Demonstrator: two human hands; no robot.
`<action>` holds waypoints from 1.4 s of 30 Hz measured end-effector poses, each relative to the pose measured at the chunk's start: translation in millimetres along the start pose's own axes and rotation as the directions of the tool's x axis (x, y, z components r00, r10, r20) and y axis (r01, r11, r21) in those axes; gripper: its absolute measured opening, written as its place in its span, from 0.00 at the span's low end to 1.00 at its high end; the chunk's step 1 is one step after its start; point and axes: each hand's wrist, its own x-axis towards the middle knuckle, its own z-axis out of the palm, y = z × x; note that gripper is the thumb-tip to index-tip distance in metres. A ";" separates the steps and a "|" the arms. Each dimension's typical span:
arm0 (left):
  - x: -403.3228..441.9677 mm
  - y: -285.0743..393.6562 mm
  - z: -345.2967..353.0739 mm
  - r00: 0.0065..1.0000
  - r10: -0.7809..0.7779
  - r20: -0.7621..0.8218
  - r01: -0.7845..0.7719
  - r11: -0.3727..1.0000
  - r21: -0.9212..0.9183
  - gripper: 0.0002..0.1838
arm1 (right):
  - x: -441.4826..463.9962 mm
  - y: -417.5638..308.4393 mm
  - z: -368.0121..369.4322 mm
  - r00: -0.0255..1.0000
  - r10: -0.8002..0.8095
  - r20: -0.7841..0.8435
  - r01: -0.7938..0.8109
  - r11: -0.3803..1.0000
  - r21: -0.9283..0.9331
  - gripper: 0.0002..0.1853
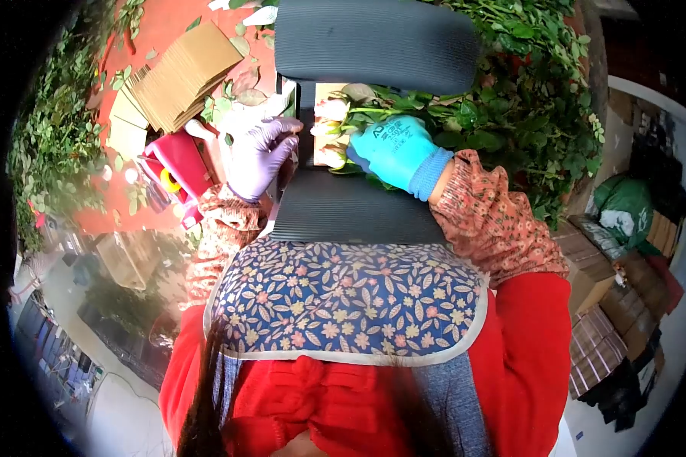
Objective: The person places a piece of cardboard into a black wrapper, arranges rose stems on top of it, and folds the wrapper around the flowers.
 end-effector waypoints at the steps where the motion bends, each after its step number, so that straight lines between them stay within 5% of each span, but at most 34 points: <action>1: 0.9 10.2 -2.4 1.000 0.016 -0.002 -0.016 0.993 0.114 0.13 | 1.2 -1.0 -6.4 0.995 -0.045 0.085 0.043 0.999 0.026 0.10; 5: 6.9 -16.1 10.6 0.996 -0.069 0.060 0.067 0.997 0.033 0.17 | 6.7 -2.2 -1.3 0.970 -0.083 0.229 0.063 0.994 0.094 0.06; 6: 8.8 -8.4 11.0 0.965 -0.231 0.122 0.217 0.969 0.118 0.17 | 8.1 0.4 5.3 0.969 -0.118 0.219 0.108 0.992 0.059 0.06; 9: -3.7 -27.0 25.3 0.978 -0.163 0.130 0.173 0.982 -0.069 0.19 | 7.7 -2.8 13.8 0.978 -0.171 0.123 0.163 0.984 0.071 0.06; 14: -7.4 -26.6 23.3 0.980 -0.158 0.125 0.168 0.983 -0.077 0.18 | 12.4 -12.7 10.8 0.970 -0.154 0.185 0.160 0.987 -0.016 0.06; 16: -5.9 -15.8 15.7 0.987 -0.137 0.077 0.135 0.990 0.041 0.18 | 11.8 -7.7 9.8 0.966 -0.188 0.179 0.182 0.982 0.051 0.06; 17: -5.5 -5.9 9.0 0.996 0.082 0.030 -0.084 0.994 0.065 0.16 | 12.0 -5.0 10.8 0.959 -0.226 0.174 0.208 0.971 0.115 0.06; 18: -1.1 0.9 3.7 0.996 0.077 0.034 -0.079 0.995 0.063 0.16 | 12.4 -2.9 10.2 0.958 -0.224 0.176 0.205 0.971 0.121 0.06; 20: 3.9 3.9 -2.7 0.863 0.278 0.423 -0.328 0.943 0.050 0.18 | 11.7 -1.5 8.3 0.951 -0.244 0.190 0.224 0.967 0.123 0.07; 22: 6.0 -7.0 8.1 0.820 0.297 0.490 -0.354 0.935 0.026 0.14 | 13.5 -0.8 0.1 0.951 -0.219 0.218 0.152 0.946 0.285 0.07; 24: 6.7 -10.7 4.5 0.813 0.157 0.560 -0.299 0.939 0.171 0.13 | 12.2 0.1 -5.9 0.987 -0.160 -0.031 0.161 0.986 0.040 0.06; 25: 6.0 -10.4 3.9 0.813 0.159 0.560 -0.299 0.939 0.168 0.13 | 14.5 -8.5 -21.7 0.990 0.004 0.144 0.016 0.990 -0.142 0.11; 28: 6.5 -5.8 0.7 0.792 0.058 0.607 -0.123 0.990 0.066 0.13 | 14.9 0.2 -5.3 0.970 0.044 0.241 0.005 0.980 -0.198 0.17; 32: 4.6 -0.4 -1.9 0.792 0.162 0.589 -0.335 0.921 0.197 0.13 | 0.9 -3.2 15.9 0.988 -0.116 0.106 0.136 0.968 -0.212 0.07; 34: 7.0 11.3 1.5 0.842 0.337 0.421 -0.474 0.835 0.280 0.15 | -0.6 -5.3 18.0 0.986 -0.079 0.147 0.104 0.980 -0.171 0.06; 37: 8.5 12.4 5.0 0.808 0.350 0.474 -0.495 0.840 0.222 0.16 | 1.9 2.2 10.4 0.990 -0.106 0.093 0.115 0.989 -0.096 0.07; 39: 9.6 11.3 7.1 0.790 0.381 0.481 -0.516 0.836 0.186 0.13 | 4.9 6.7 -2.4 0.948 -0.106 0.300 0.112 0.994 -0.002 0.09; 40: 10.2 12.9 7.1 0.795 0.335 0.506 -0.486 0.850 0.202 0.12 | 4.7 7.2 -10.1 0.955 -0.088 0.284 0.092 0.996 -0.001 0.09; 42: 7.1 14.2 5.6 0.814 0.244 0.527 -0.391 0.901 0.189 0.13 | 4.0 3.8 -21.6 0.995 -0.091 -0.036 0.086 0.990 -0.116 0.11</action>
